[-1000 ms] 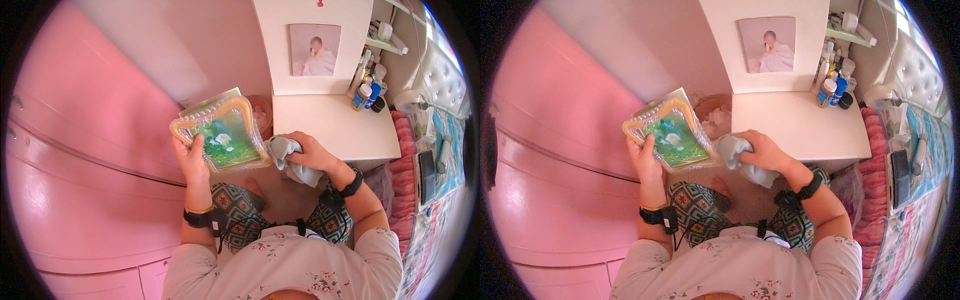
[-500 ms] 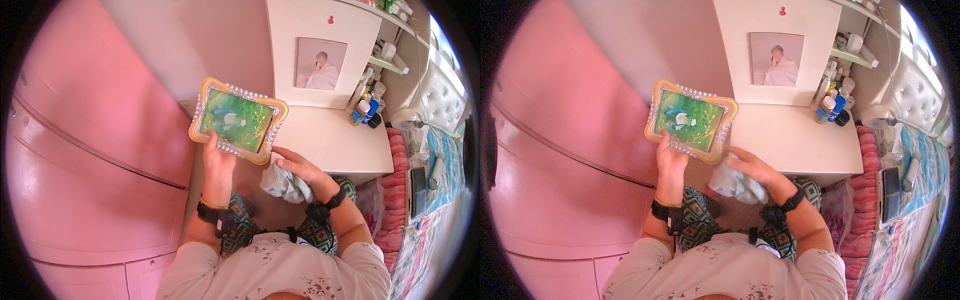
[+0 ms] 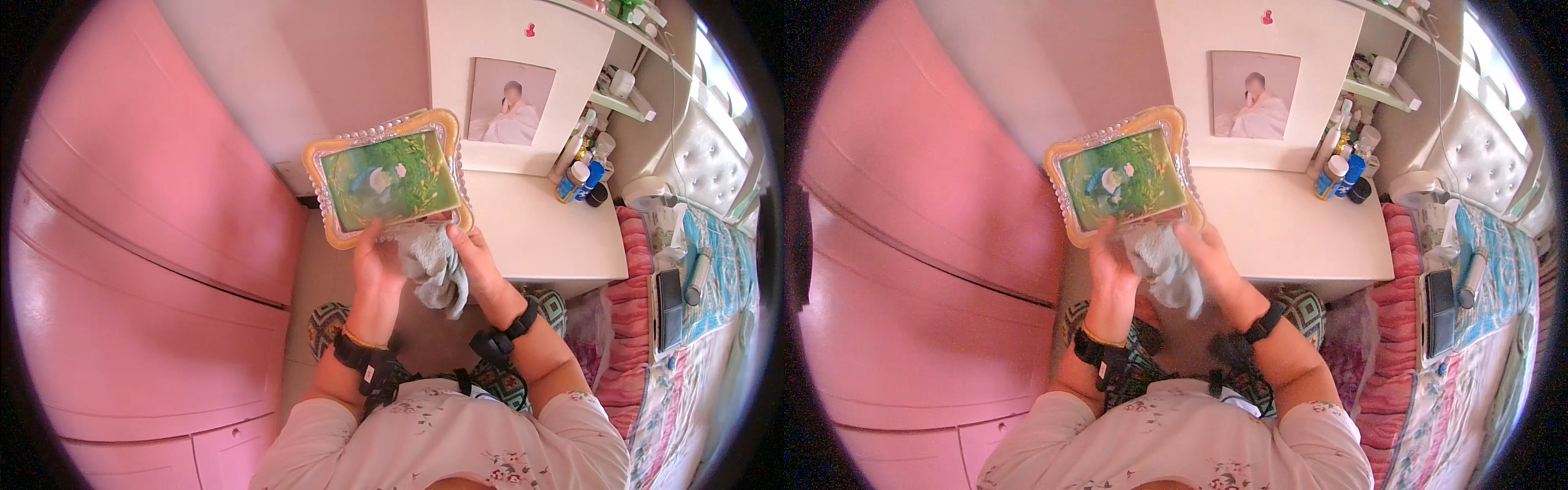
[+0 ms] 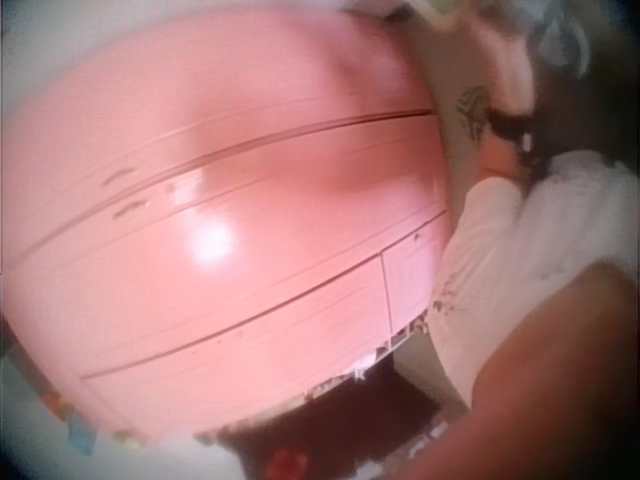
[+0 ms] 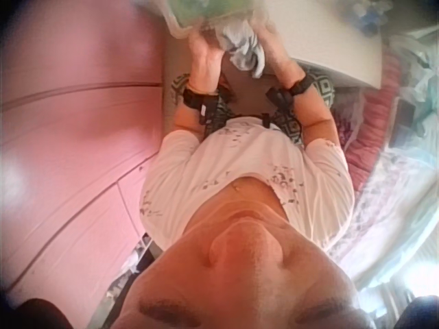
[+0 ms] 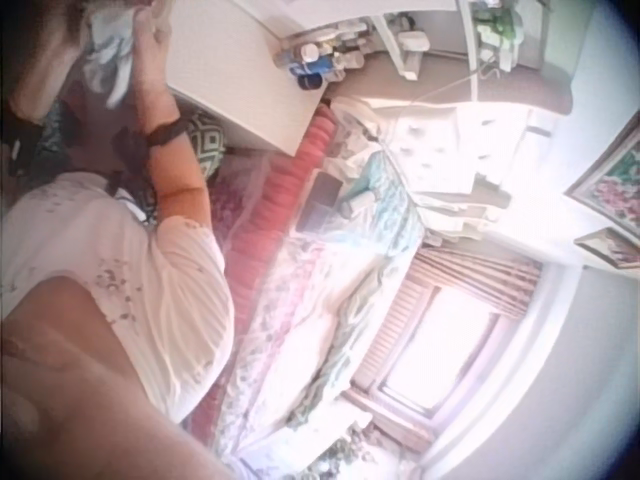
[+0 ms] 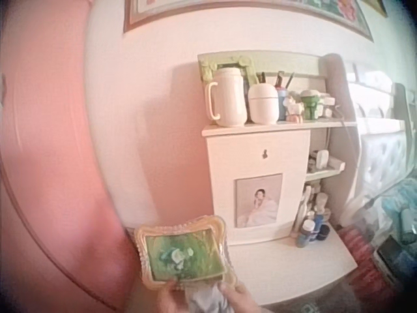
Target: The person wipes a small electronic device, a photo frame, and the top of a bedside cabinet with a cloth before sticking the photo frame onto the front of the cabinet.
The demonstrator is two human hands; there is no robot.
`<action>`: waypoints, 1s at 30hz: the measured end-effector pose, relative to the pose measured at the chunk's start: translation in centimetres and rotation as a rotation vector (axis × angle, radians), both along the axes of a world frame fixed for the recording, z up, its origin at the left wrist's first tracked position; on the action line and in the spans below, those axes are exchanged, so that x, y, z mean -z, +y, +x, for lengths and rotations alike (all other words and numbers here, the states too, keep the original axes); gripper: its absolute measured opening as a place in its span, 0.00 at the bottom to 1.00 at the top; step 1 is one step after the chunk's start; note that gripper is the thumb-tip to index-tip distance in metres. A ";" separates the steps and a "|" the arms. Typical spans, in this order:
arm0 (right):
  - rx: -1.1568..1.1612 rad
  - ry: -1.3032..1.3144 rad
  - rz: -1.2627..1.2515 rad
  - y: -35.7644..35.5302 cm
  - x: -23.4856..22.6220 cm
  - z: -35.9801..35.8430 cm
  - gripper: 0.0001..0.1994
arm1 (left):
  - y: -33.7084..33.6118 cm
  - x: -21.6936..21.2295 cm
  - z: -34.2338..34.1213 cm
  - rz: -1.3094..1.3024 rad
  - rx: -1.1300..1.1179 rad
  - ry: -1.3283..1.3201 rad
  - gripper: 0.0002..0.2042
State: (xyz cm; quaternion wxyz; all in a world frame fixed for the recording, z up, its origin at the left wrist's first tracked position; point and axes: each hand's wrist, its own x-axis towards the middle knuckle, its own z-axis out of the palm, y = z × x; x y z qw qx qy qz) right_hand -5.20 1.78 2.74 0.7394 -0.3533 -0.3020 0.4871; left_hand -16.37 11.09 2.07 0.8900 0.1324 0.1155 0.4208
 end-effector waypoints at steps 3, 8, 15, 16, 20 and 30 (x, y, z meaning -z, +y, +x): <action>-0.066 0.056 -0.033 -0.3 -0.9 1.3 0.23 | -0.7 0.4 0.5 0.050 -0.026 0.002 0.21; 0.248 -0.150 -0.106 -0.7 -0.4 1.6 0.22 | -1.7 -0.2 0.9 0.093 0.007 -0.067 0.22; 0.272 -0.483 -0.247 -4.3 -0.6 4.4 0.18 | 0.2 0.2 -0.9 0.207 -0.062 -0.085 0.23; 0.205 -0.405 -0.240 -4.8 -0.8 5.5 0.19 | 0.6 0.1 -1.3 0.223 -0.060 -0.089 0.23; -0.007 0.007 0.033 -7.2 -4.1 7.4 0.23 | 3.2 1.1 -3.8 0.301 0.138 -0.058 0.25; -0.252 -0.198 -0.165 -9.0 -6.1 7.5 0.36 | 2.7 1.3 -3.8 0.517 0.338 0.154 0.29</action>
